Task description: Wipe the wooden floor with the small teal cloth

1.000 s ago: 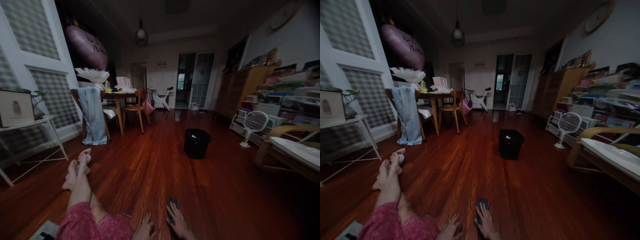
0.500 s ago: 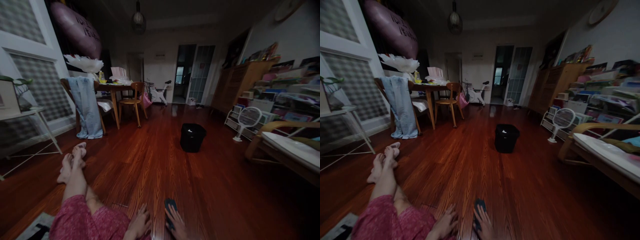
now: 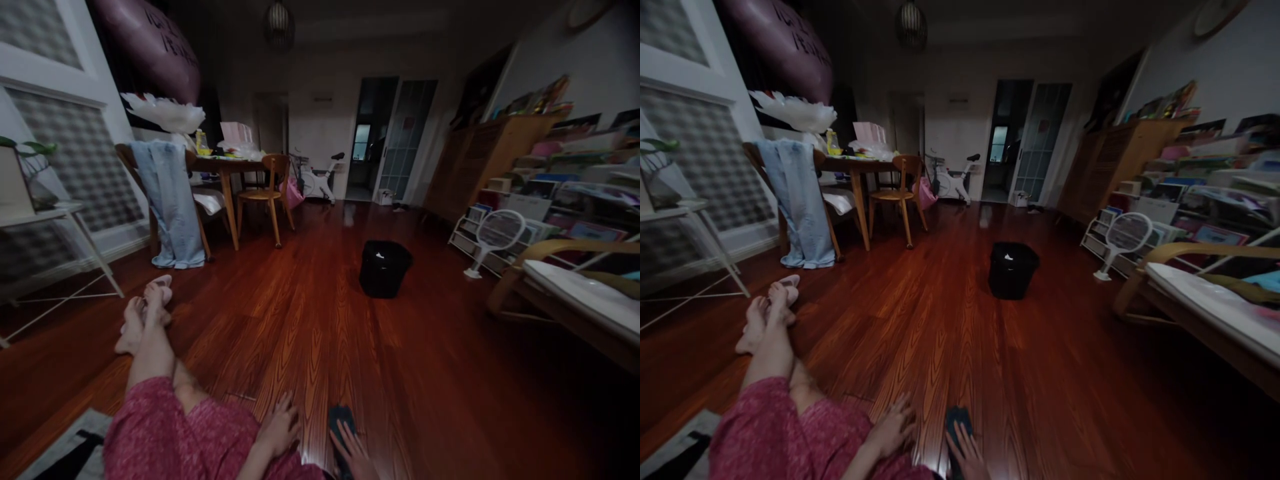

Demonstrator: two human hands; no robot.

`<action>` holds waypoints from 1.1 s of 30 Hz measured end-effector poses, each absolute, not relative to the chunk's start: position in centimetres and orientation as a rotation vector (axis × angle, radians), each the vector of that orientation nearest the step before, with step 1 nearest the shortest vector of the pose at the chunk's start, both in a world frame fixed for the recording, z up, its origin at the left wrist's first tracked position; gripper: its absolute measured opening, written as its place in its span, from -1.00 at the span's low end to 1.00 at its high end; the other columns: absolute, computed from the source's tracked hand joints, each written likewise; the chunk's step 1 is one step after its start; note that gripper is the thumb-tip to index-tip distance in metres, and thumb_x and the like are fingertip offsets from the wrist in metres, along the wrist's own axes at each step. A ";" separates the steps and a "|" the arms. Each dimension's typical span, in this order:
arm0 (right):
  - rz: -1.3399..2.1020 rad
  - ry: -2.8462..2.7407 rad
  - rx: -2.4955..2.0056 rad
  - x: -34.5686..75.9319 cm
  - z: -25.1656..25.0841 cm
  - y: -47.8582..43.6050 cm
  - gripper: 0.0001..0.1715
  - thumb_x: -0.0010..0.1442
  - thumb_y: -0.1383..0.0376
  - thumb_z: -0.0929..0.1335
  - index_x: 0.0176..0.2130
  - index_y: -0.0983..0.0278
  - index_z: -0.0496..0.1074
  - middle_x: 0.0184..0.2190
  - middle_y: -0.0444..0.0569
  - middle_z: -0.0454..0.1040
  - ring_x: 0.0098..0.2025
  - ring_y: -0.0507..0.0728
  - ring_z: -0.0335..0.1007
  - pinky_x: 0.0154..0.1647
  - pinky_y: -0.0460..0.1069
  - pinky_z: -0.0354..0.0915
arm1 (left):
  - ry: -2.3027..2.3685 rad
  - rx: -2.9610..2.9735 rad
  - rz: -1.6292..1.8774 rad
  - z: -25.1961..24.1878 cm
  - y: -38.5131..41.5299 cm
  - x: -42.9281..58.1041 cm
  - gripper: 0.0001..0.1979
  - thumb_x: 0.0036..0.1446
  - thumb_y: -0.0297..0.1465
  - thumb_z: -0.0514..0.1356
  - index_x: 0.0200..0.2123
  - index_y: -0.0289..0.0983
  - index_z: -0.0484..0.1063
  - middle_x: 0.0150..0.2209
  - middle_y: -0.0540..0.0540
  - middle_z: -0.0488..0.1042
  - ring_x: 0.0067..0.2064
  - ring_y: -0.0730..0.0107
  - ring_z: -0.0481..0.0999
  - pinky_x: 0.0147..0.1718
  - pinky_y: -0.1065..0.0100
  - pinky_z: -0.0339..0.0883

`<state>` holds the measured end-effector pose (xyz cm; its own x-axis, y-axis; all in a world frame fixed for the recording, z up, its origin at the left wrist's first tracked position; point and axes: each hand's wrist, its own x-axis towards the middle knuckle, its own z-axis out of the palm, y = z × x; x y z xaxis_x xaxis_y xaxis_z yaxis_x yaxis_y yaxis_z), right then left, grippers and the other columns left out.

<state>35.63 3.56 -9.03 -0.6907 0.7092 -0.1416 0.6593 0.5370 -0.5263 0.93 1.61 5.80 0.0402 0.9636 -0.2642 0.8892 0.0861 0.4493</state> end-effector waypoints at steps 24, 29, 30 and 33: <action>0.782 -2.713 -1.219 34.0 -3.7 3.2 -0.21 0.37 -0.09 0.12 0.45 0.06 -0.13 0.50 -0.05 -0.25 0.50 0.22 -0.40 0.45 0.24 -0.25 | 1.781 1.791 0.005 8.1 -0.6 6.3 -0.38 0.33 -0.17 -0.03 0.39 -0.24 0.13 0.48 -0.18 -0.21 0.48 0.13 -0.26 0.40 0.02 -0.23; 0.851 -2.670 -1.262 39.1 -5.2 -3.2 -0.25 0.38 -0.03 0.13 0.44 0.03 -0.14 0.50 -0.08 -0.26 0.50 0.25 -0.37 0.44 0.27 -0.19 | 1.752 1.816 0.008 7.7 -0.6 6.2 -0.38 0.34 -0.16 -0.04 0.40 -0.22 0.10 0.48 -0.19 -0.21 0.48 0.12 -0.26 0.39 -0.01 -0.26; 0.839 -2.656 -1.292 39.1 -5.3 -3.2 -0.26 0.39 -0.04 0.12 0.44 0.02 -0.13 0.50 -0.09 -0.24 0.50 0.25 -0.36 0.44 0.26 -0.18 | 1.750 1.815 0.006 7.7 -0.6 6.2 -0.38 0.34 -0.16 -0.04 0.40 -0.23 0.10 0.48 -0.19 -0.21 0.48 0.11 -0.26 0.39 -0.01 -0.26; 0.743 -2.635 -1.370 37.4 -5.1 0.1 -0.27 0.39 -0.08 0.08 0.44 0.00 -0.12 0.49 -0.11 -0.22 0.50 0.21 -0.36 0.44 0.23 -0.17 | 1.747 1.812 0.018 7.6 -0.6 6.1 -0.38 0.34 -0.14 -0.03 0.40 -0.20 0.10 0.48 -0.17 -0.21 0.48 0.11 -0.26 0.39 -0.02 -0.26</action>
<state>37.44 0.09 -5.14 -0.5967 0.7886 -0.1483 0.7498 0.4822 -0.4530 6.12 -0.60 7.63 0.1277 0.9091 -0.3966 0.9007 0.0611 0.4301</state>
